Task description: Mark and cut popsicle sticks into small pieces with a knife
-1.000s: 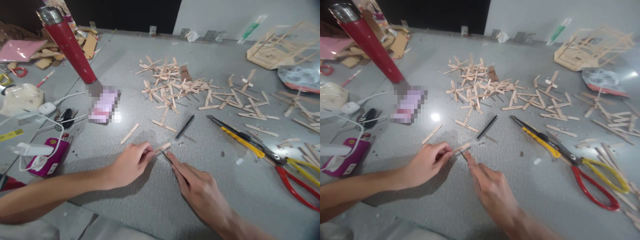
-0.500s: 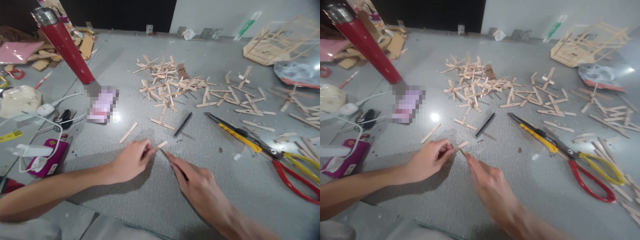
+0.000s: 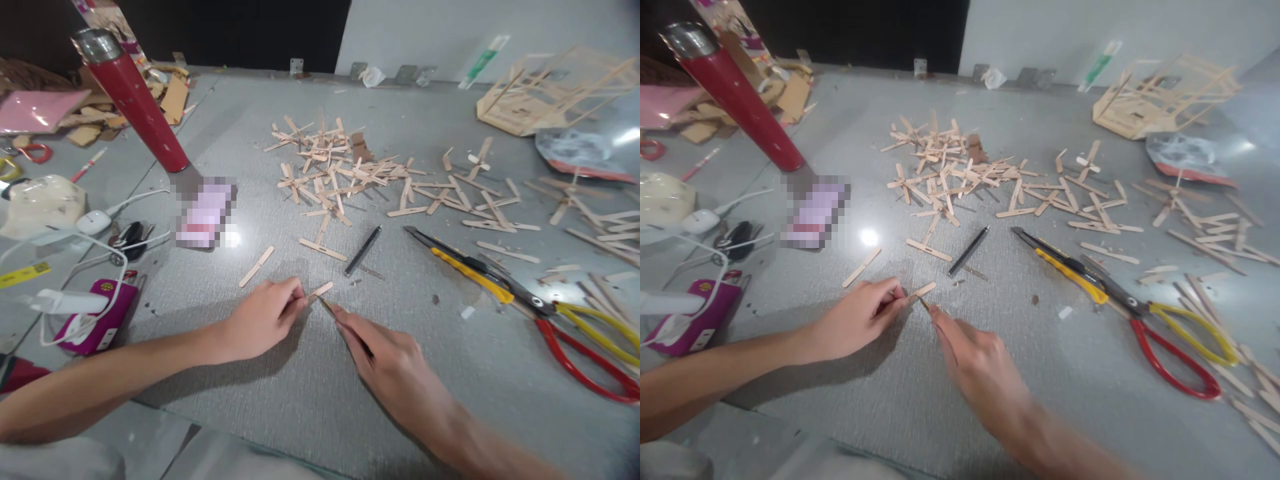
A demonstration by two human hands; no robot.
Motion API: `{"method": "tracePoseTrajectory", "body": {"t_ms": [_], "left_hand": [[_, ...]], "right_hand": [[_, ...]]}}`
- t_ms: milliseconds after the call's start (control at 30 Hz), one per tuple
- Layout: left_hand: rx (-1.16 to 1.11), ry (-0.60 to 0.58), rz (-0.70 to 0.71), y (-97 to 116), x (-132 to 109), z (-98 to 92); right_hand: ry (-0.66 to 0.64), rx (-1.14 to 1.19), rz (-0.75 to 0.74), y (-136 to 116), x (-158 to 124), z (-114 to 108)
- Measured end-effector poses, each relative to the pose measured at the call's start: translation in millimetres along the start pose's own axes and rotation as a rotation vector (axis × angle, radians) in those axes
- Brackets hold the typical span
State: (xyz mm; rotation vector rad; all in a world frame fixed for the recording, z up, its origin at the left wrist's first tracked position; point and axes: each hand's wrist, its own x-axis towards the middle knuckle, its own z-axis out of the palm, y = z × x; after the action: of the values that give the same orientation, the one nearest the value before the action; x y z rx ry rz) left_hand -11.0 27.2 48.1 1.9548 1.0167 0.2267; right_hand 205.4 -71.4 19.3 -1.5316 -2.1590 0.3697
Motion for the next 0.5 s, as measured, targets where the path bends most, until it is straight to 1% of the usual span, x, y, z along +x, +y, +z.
{"method": "tracePoseTrajectory", "body": {"t_ms": [67, 167, 267, 333, 433, 500], "left_hand": [[0.023, 0.000, 0.011, -1, 0, 0.1], [0.070, 0.015, 0.055, -2, 1, 0.7], [0.115, -0.001, 0.115, -4, 4, 0.8], [0.137, -0.016, 0.121, -4, 5, 0.8], [0.176, -0.001, 0.115, -4, 5, 1.2], [0.197, 0.009, 0.120, -5, 6, 1.6]], "right_hand": [[-0.070, -0.100, -0.075, 2, 0, -4], [-0.187, -0.265, -0.181, 2, 3, -17], [-0.291, -0.348, -0.217, 1, 17, -33], [-0.331, -0.333, -0.235, 0, 35, -44], [-0.417, -0.231, -0.282, 0, 72, -57], [-0.511, -0.210, -0.196, 0, 96, -63]]}}
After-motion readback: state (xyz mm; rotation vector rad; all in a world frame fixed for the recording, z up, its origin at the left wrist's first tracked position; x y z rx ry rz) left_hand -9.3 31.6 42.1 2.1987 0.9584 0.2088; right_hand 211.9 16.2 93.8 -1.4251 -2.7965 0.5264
